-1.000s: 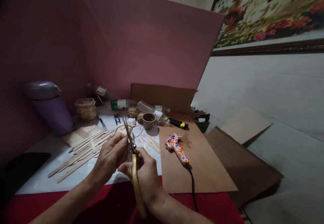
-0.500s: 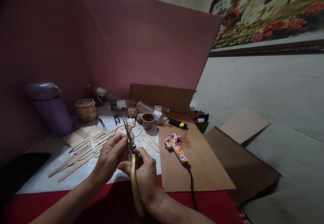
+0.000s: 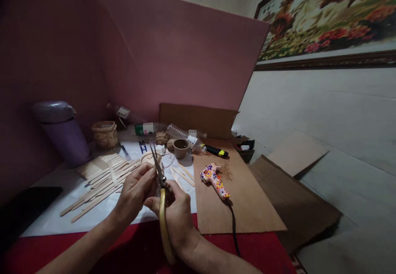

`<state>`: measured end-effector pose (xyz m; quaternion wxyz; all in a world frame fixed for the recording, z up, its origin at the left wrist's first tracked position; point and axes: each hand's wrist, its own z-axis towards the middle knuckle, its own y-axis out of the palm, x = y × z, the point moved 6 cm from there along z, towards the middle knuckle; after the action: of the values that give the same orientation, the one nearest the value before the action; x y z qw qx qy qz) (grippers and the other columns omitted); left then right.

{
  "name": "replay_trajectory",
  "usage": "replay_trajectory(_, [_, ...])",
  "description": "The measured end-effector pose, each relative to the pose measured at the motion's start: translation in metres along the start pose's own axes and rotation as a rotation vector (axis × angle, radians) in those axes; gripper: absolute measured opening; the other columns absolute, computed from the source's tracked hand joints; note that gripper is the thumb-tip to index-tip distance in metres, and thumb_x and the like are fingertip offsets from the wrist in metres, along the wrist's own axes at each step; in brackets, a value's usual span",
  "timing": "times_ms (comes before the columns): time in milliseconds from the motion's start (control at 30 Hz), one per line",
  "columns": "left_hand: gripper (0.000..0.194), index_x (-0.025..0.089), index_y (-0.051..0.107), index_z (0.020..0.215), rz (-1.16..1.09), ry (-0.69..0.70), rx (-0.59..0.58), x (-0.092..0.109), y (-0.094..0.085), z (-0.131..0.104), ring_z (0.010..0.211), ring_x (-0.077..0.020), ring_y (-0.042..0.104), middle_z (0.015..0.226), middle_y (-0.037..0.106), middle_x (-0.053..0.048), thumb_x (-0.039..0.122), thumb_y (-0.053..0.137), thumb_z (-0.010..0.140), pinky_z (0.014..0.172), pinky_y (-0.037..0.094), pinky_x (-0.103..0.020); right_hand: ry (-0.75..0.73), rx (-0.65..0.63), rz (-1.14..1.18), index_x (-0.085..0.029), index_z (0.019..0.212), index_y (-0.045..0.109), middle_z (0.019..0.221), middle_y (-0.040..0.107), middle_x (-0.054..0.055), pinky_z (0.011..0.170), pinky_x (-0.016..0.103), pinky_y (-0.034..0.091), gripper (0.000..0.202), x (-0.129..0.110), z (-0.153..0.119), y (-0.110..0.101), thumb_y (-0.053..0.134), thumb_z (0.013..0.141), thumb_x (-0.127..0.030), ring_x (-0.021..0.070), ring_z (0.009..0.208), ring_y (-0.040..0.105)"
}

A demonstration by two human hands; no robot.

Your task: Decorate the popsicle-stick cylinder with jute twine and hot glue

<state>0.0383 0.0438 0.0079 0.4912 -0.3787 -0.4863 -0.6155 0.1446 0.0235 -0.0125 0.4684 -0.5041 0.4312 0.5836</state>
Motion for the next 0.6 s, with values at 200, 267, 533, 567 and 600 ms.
replay_trajectory(200, [0.037, 0.018, 0.046, 0.068, 0.02, 0.018, -0.002, -0.0009, -0.0016, 0.002, 0.042, -0.0053, 0.03, 0.049, 0.036, 0.008, 0.049, 0.059, 0.084, 0.04, 0.023, -0.018, -0.034, -0.006, -0.013, -0.017, 0.081, 0.056, 0.069, 0.05, -0.004, 0.062, 0.025, 0.036, 0.032, 0.0, 0.0019, -0.0001, 0.078, 0.067, -0.036, 0.0124, 0.066, 0.041])
replay_trajectory(267, [0.037, 0.018, 0.047, 0.068, 0.021, 0.02, -0.005, -0.0004, -0.0016, 0.0029, 0.042, -0.0052, 0.03, 0.049, 0.037, 0.008, 0.049, 0.059, 0.083, 0.04, 0.023, -0.018, -0.041, 0.009, -0.033, -0.017, 0.08, 0.056, 0.069, 0.05, -0.004, 0.063, 0.025, 0.037, 0.03, 0.0, 0.0028, -0.0004, 0.078, 0.067, -0.035, 0.0128, 0.066, 0.042])
replay_trajectory(533, [0.041, 0.018, 0.043, 0.066, -0.011, -0.016, 0.019, 0.0, -0.002, 0.0033, 0.041, -0.004, 0.029, 0.047, 0.035, 0.01, 0.053, 0.062, 0.079, 0.041, 0.02, -0.018, -0.026, 0.008, -0.055, -0.017, 0.08, 0.058, 0.069, 0.053, -0.003, 0.064, 0.026, 0.039, 0.03, 0.0022, 0.0036, 0.0016, 0.077, 0.068, -0.038, 0.0142, 0.067, 0.046])
replay_trajectory(567, [0.041, 0.018, 0.044, 0.067, -0.012, -0.017, 0.021, 0.0001, -0.0022, 0.0032, 0.042, -0.0041, 0.03, 0.048, 0.035, 0.01, 0.052, 0.062, 0.079, 0.041, 0.021, -0.017, -0.026, 0.006, -0.06, -0.017, 0.081, 0.059, 0.069, 0.054, -0.002, 0.064, 0.026, 0.04, 0.031, 0.003, 0.0039, 0.0017, 0.077, 0.069, -0.038, 0.0143, 0.067, 0.047])
replay_trajectory(600, [0.04, 0.018, 0.044, 0.066, -0.011, -0.017, 0.022, 0.0001, -0.0023, 0.0032, 0.042, -0.0041, 0.031, 0.048, 0.035, 0.009, 0.052, 0.062, 0.078, 0.042, 0.022, -0.017, -0.029, 0.001, -0.06, -0.017, 0.081, 0.059, 0.07, 0.054, -0.002, 0.064, 0.026, 0.04, 0.031, 0.0039, 0.0042, 0.002, 0.076, 0.069, -0.039, 0.0144, 0.067, 0.047])
